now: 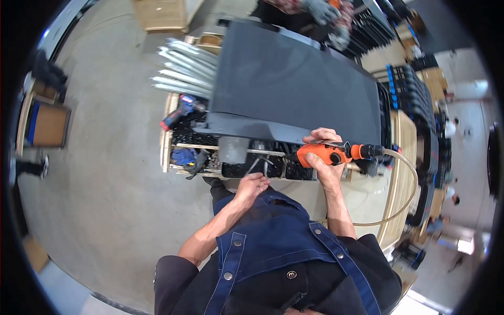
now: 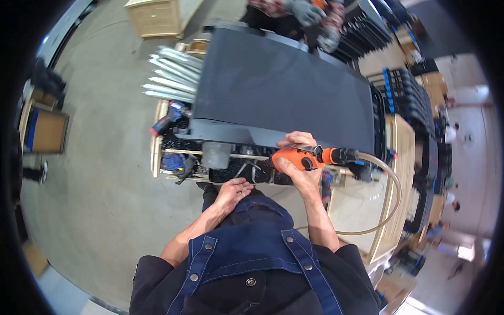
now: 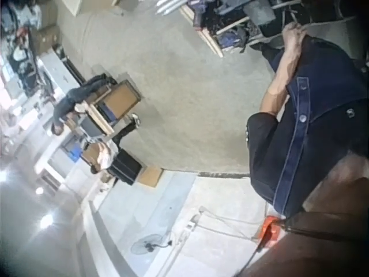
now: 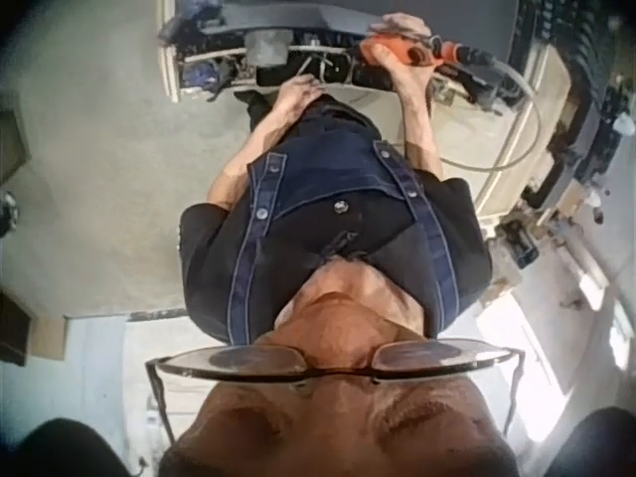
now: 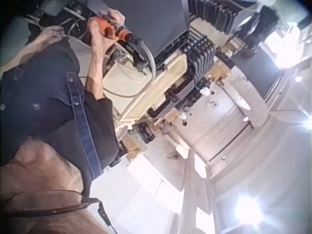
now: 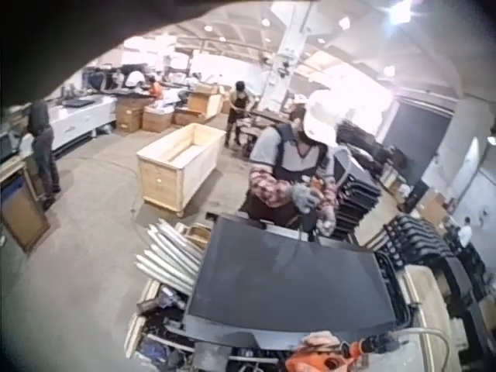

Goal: Assembling components of a treadmill on a factory floor.

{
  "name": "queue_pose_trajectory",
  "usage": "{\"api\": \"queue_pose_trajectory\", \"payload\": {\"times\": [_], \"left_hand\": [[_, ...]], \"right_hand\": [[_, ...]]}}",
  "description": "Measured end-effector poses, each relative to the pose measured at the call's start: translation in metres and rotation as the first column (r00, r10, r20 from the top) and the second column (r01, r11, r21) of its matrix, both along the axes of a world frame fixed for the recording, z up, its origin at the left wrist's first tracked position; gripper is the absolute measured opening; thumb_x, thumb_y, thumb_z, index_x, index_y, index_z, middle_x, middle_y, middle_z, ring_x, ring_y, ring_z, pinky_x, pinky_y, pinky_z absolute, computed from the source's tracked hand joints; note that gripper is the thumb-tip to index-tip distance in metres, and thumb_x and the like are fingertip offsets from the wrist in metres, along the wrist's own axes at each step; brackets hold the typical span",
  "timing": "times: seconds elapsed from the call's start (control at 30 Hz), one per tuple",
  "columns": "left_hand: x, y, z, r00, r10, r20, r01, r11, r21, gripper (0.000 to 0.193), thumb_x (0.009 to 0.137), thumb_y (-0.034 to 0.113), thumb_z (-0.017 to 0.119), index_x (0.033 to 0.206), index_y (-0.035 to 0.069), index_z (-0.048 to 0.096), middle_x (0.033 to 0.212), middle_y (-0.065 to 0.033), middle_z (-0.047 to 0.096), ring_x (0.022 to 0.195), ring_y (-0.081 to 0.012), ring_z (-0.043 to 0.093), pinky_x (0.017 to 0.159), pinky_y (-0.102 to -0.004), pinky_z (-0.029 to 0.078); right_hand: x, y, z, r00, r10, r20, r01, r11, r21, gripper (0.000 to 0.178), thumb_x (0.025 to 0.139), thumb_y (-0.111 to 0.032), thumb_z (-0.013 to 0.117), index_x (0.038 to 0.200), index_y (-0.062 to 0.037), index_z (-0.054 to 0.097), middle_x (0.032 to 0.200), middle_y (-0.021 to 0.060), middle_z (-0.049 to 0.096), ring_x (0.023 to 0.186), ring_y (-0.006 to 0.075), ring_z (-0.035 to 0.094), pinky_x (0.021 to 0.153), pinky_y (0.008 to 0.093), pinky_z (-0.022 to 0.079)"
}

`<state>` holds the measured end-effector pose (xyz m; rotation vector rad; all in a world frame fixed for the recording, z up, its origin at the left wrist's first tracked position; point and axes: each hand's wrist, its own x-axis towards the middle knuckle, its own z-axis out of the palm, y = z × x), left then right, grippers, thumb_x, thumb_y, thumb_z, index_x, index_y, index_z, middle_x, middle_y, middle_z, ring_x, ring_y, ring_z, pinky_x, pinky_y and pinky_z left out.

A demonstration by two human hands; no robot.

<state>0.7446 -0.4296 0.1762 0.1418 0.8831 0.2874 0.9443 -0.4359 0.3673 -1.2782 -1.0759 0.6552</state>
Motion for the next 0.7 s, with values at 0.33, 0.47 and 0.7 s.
{"api": "queue_pose_trajectory", "payload": {"times": [0.33,0.47,0.7], "left_hand": [[0.188,-0.075,-0.099,0.943,-0.241,-0.229,0.241,0.97,-0.027,0.033,0.106,0.012,0.046,0.133,-0.005,0.05,0.119,-0.0191,0.066,0.113,-0.0312,0.068,0.092,-0.0394,0.058],[0.249,-0.107,-0.165,0.923,-0.263,-0.281,0.238,0.964,-0.121,0.033,0.104,0.013,0.05,0.135,0.003,0.052,0.124,-0.0162,0.065,0.113,-0.0304,0.066,0.092,-0.0432,0.056],[0.256,-0.102,-0.226,0.736,-0.31,-0.602,0.449,0.889,0.092,0.034,0.102,0.016,0.05,0.135,0.006,0.054,0.113,-0.0146,0.071,0.08,-0.0275,0.071,0.064,-0.0387,0.058]], "right_hand": [[0.185,-0.179,-0.042,0.885,-0.409,-0.222,0.37,0.908,-0.196,0.046,0.078,0.004,0.079,0.118,-0.0017,0.057,0.111,0.0121,0.066,0.099,0.0237,0.07,0.09,0.04,0.058],[0.244,-0.239,-0.05,0.841,-0.492,-0.224,0.433,0.861,-0.266,0.039,0.078,0.002,0.078,0.112,-0.0015,0.06,0.105,0.01,0.066,0.097,0.0209,0.069,0.087,0.0366,0.058],[0.293,-0.306,-0.063,0.761,-0.591,-0.267,0.453,0.779,-0.433,0.044,0.077,-0.001,0.078,0.117,0.0013,0.061,0.106,0.0102,0.069,0.095,0.0184,0.07,0.089,0.0358,0.057]]}}
